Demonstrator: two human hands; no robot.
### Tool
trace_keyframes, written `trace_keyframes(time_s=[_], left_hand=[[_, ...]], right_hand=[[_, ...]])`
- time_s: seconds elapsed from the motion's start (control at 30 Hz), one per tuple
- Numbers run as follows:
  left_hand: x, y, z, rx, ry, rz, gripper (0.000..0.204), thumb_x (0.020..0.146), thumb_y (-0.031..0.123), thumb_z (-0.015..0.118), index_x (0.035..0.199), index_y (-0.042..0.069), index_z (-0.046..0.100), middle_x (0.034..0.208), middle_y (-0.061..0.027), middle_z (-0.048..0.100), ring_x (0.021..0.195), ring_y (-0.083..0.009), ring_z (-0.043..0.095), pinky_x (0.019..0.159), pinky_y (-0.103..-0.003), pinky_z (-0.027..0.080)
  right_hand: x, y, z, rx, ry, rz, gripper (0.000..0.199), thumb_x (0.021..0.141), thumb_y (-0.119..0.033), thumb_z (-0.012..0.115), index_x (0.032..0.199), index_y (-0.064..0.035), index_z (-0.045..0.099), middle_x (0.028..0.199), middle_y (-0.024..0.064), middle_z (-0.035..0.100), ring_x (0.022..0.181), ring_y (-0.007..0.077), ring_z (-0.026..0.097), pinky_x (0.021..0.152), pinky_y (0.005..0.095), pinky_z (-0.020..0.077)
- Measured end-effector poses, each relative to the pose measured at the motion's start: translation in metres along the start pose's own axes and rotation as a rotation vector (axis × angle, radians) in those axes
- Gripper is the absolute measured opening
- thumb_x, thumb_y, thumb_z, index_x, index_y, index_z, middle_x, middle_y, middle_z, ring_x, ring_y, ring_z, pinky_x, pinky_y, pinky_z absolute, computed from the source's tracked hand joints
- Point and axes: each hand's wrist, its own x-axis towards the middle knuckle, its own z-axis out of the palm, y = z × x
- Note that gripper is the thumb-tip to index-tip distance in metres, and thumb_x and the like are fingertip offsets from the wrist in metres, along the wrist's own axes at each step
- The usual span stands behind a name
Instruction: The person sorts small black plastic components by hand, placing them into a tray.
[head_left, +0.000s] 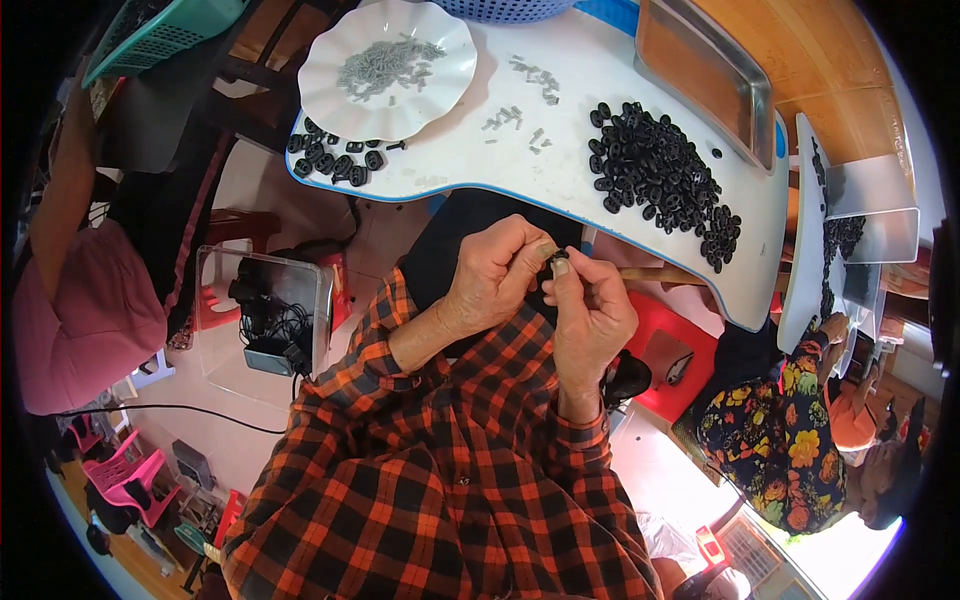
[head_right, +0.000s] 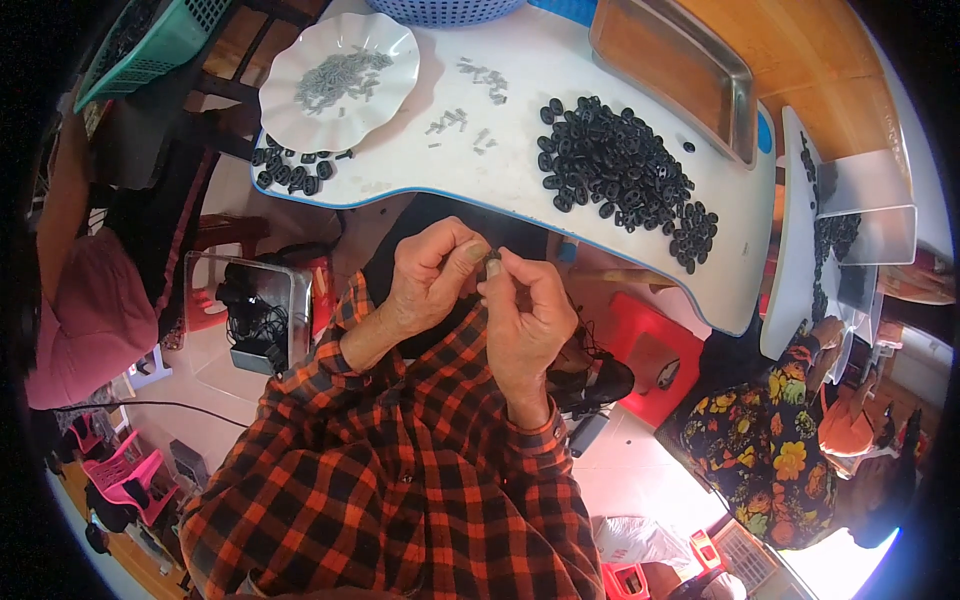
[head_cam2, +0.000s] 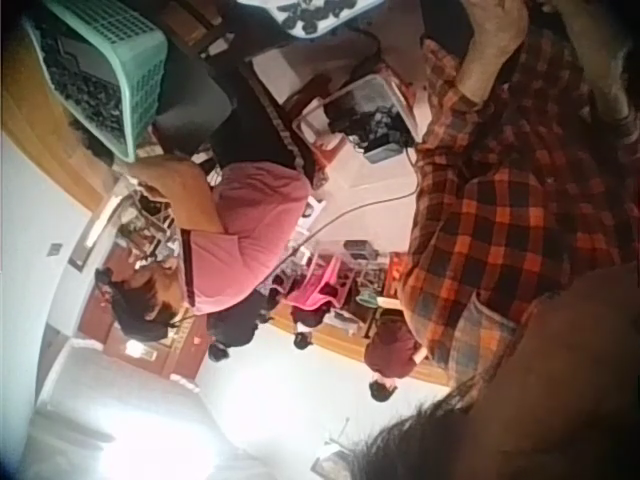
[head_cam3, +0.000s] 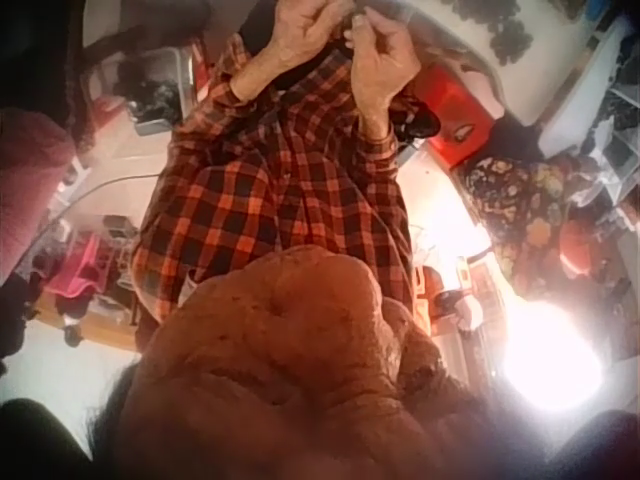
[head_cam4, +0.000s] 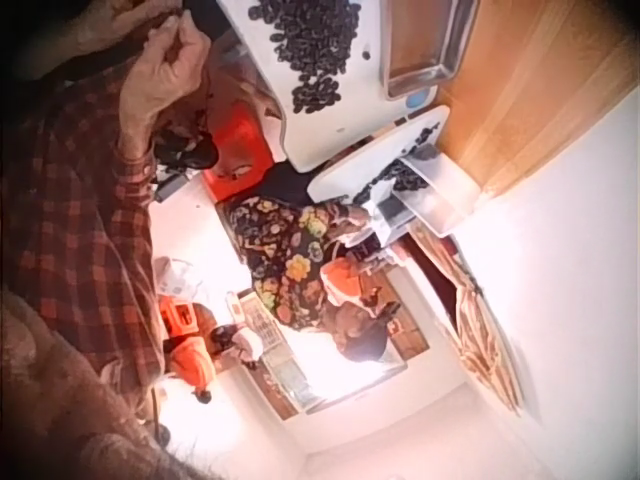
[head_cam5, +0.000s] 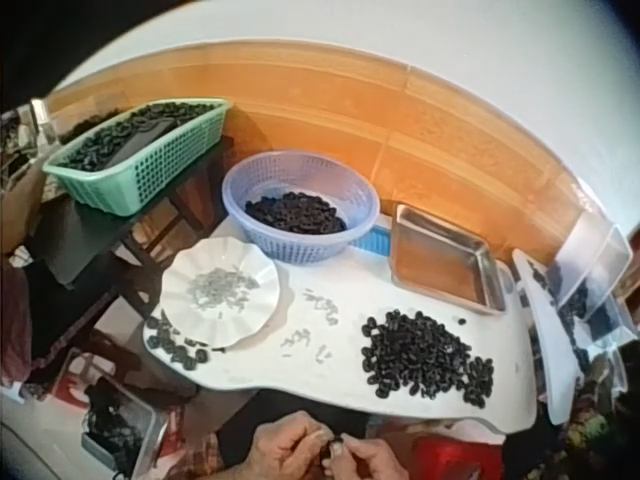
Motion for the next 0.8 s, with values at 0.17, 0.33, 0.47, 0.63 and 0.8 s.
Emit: trace_keyframes(time_s=[0.17, 0.33, 0.47, 0.63, 0.8], left_hand=[[0.001, -0.001, 0.004, 0.102, 0.028, 0.140, 0.014, 0.091, 0.005, 0.056, 0.079, -0.002, 0.057, 0.070, -0.0034, 0.056, 0.055, -0.0054, 0.052, 0.048, -0.022, 0.042], [0.000, -0.001, 0.003, -0.123, -0.050, -0.044, 0.012, 0.094, 0.007, 0.053, 0.087, -0.002, 0.058, 0.072, -0.0023, 0.058, 0.058, -0.0047, 0.053, 0.049, -0.020, 0.044], [0.001, 0.000, 0.004, -0.338, -0.064, -0.131, 0.010, 0.095, 0.007, 0.050, 0.096, -0.002, 0.055, 0.076, -0.0028, 0.059, 0.057, -0.0041, 0.054, 0.048, -0.019, 0.047], [0.002, -0.001, 0.001, -0.253, -0.095, -0.059, 0.010, 0.095, 0.006, 0.051, 0.098, -0.002, 0.054, 0.075, -0.0029, 0.059, 0.056, -0.0048, 0.055, 0.049, -0.019, 0.047], [0.003, -0.002, -0.001, -0.121, -0.104, 0.023, 0.008, 0.094, 0.006, 0.052, 0.096, -0.001, 0.054, 0.074, -0.0033, 0.058, 0.055, -0.0049, 0.055, 0.048, -0.019, 0.045]], right_hand=[[0.002, 0.005, -0.002, -0.201, -0.016, -0.160, 0.009, 0.084, 0.005, 0.061, 0.093, 0.0026, 0.062, 0.080, 0.0043, 0.062, 0.063, 0.0063, 0.059, 0.053, 0.0174, 0.0494], [0.004, -0.008, 0.001, -0.005, 0.017, 0.037, 0.008, 0.084, 0.004, 0.062, 0.091, 0.0029, 0.062, 0.077, 0.0043, 0.061, 0.062, 0.0066, 0.058, 0.056, 0.0189, 0.0474], [0.006, -0.011, -0.003, 0.144, 0.009, 0.158, 0.009, 0.086, 0.001, 0.061, 0.094, 0.0030, 0.063, 0.077, 0.0054, 0.063, 0.063, 0.0060, 0.057, 0.057, 0.0179, 0.0469], [0.010, -0.008, -0.009, 0.175, 0.003, 0.227, 0.011, 0.086, -0.002, 0.063, 0.096, 0.0025, 0.064, 0.078, 0.0053, 0.064, 0.062, 0.0061, 0.057, 0.056, 0.0177, 0.0467], [0.010, -0.013, -0.009, 0.192, -0.018, 0.279, 0.011, 0.085, -0.003, 0.064, 0.095, 0.0024, 0.065, 0.078, 0.0047, 0.064, 0.062, 0.0062, 0.057, 0.055, 0.0177, 0.0468]])
